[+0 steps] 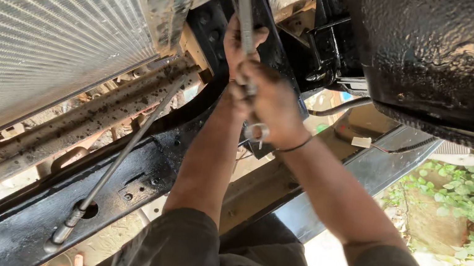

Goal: The person uses two wrenches to tighten bolts on a vehicle's undercarriage near the radiator. They repeatedly reposition the wrenches and apply torque to secure the fasteners.

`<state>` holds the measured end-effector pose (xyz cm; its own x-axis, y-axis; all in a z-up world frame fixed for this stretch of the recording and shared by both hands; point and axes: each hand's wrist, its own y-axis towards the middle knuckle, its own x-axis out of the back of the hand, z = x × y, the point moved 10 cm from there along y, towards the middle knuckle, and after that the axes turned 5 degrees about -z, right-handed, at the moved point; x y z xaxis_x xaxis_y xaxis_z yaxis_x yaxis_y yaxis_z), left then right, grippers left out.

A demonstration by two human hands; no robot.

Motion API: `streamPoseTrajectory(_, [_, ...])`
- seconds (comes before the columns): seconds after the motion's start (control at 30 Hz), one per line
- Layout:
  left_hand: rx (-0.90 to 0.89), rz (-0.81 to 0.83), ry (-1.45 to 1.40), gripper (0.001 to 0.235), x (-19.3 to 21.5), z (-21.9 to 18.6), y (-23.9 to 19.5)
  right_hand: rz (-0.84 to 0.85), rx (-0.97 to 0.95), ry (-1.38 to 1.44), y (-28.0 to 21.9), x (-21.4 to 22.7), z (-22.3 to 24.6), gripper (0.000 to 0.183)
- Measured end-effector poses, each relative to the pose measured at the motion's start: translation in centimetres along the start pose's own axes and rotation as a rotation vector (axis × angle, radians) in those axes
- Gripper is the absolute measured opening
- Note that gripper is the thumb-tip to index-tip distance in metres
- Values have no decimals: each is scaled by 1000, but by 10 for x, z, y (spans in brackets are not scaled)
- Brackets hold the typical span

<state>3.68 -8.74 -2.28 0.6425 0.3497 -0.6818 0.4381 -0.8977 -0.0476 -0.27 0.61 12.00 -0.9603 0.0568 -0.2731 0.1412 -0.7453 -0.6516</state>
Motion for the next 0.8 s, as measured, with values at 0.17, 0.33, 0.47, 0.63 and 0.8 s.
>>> streamPoseTrajectory(0.17, [92, 35, -107, 37, -11, 10, 9, 124, -127, -27, 5, 29, 33, 31])
streamPoseTrajectory(0.33, [36, 32, -120, 31, -8, 8, 10, 29, -20, 5, 22, 35, 16, 28])
streamPoseTrajectory(0.47, [-68, 14, -11, 32, -3, 10, 2, -28, 131, 81, 22, -25, -12, 18])
streamPoseTrajectory(0.63, [-172, -19, 316, 34, 19, -21, -25, -39, 148, 167, 10, -79, -15, 22])
streamPoseTrajectory(0.8, [-74, 16, 14, 36, 2, -6, -5, 24, -22, 92, 3, -16, -15, 27])
